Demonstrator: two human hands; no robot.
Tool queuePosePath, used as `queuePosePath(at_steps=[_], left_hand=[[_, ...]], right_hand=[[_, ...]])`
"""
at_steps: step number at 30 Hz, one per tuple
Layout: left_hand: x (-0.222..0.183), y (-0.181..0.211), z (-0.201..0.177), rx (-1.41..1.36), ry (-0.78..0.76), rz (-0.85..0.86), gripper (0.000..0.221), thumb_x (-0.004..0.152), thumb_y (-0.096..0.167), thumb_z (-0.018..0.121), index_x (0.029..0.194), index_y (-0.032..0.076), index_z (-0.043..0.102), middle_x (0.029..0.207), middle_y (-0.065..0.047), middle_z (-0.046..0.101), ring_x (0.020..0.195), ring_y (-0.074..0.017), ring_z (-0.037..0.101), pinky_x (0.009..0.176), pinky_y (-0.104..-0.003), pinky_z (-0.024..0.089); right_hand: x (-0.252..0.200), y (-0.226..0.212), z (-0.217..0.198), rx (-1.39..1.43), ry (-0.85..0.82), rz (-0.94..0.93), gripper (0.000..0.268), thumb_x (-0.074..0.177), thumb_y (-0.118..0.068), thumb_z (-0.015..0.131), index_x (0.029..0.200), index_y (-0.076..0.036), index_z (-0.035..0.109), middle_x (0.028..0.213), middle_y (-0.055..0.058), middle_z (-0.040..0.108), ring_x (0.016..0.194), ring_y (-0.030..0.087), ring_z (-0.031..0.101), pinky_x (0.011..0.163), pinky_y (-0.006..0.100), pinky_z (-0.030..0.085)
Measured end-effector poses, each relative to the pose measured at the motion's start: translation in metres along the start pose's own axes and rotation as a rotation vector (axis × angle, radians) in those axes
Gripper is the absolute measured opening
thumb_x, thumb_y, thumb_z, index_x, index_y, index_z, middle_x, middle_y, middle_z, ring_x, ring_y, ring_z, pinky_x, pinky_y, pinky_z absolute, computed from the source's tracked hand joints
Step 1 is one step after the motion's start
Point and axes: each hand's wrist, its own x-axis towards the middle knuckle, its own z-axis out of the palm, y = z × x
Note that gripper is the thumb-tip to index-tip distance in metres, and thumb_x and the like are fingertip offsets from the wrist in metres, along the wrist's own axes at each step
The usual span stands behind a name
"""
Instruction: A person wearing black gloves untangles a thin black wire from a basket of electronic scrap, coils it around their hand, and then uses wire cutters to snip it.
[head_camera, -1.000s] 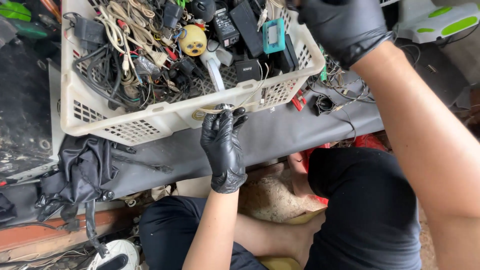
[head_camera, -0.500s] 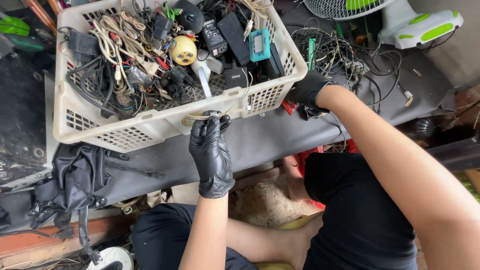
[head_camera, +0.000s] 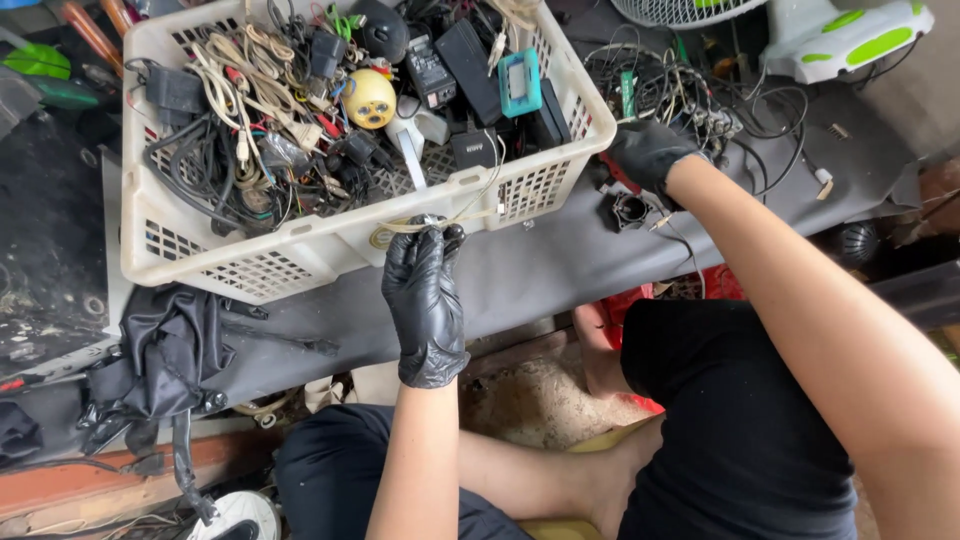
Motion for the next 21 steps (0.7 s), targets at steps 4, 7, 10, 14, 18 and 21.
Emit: queuePosePath(at_steps=[4,7,10,14,18,21], left_hand=[[0.0,-0.003,-0.001,-0.039,0.007,-0.013,0.014,0.089,-0.006,0.066,0.1,0.001,0.066,0.094,-0.009,0.068,0.088,-0.0242,0.071,0.092,-0.043,0.061],[0.004,0.0,-0.003,-0.044,0.019,-0.011,0.014,0.088,-0.005,0.067,0.101,0.001,0.066,0.094,-0.009,0.068,0.086,-0.0242,0.071,0.091,-0.043,0.062],[0.001,0.007,-0.01,-0.214,-0.204,-0.079,0.015,0.092,-0.006,0.06,0.106,-0.001,0.066,0.094,-0.009,0.068,0.087,-0.0196,0.067,0.089,-0.033,0.056],[-0.002,0.012,-0.008,-0.169,-0.19,-0.052,0.016,0.093,-0.004,0.062,0.108,-0.002,0.066,0.096,-0.008,0.069,0.084,-0.0173,0.065,0.086,-0.03,0.055],[-0.004,0.014,-0.002,-0.124,-0.161,-0.07,0.016,0.093,-0.003,0.062,0.109,-0.002,0.066,0.092,-0.009,0.068,0.081,-0.0166,0.064,0.082,-0.031,0.056],[-0.008,0.019,0.001,-0.09,-0.126,-0.078,0.016,0.092,-0.002,0.063,0.107,-0.003,0.067,0.091,-0.009,0.069,0.08,-0.016,0.064,0.08,-0.029,0.055]], right_hand=[[0.035,0.049,0.008,0.293,0.1,0.088,0.039,0.093,-0.044,0.047,0.109,-0.019,0.073,0.097,0.01,0.072,0.102,0.031,0.066,0.093,0.039,0.05],[0.024,0.034,-0.023,0.356,0.196,0.113,0.028,0.083,-0.038,0.059,0.105,-0.029,0.073,0.094,0.001,0.071,0.101,0.025,0.065,0.088,0.038,0.051],[0.005,0.02,-0.045,0.805,0.322,-0.024,0.036,0.088,-0.014,0.045,0.118,-0.009,0.066,0.09,0.0,0.067,0.066,0.007,0.054,0.056,0.02,0.041],[-0.05,-0.041,-0.06,0.812,0.287,-0.13,0.028,0.101,-0.037,0.063,0.108,-0.01,0.062,0.071,-0.004,0.053,0.049,0.005,0.048,0.04,0.02,0.036],[-0.084,-0.056,-0.05,0.512,0.219,-0.598,0.025,0.093,0.009,0.068,0.118,0.013,0.065,0.094,0.017,0.07,0.072,0.014,0.063,0.062,0.021,0.052],[-0.103,-0.07,-0.056,-0.019,0.36,-0.901,0.036,0.077,-0.011,0.089,0.11,0.0,0.078,0.065,0.006,0.062,0.049,0.016,0.046,0.047,0.031,0.038]])
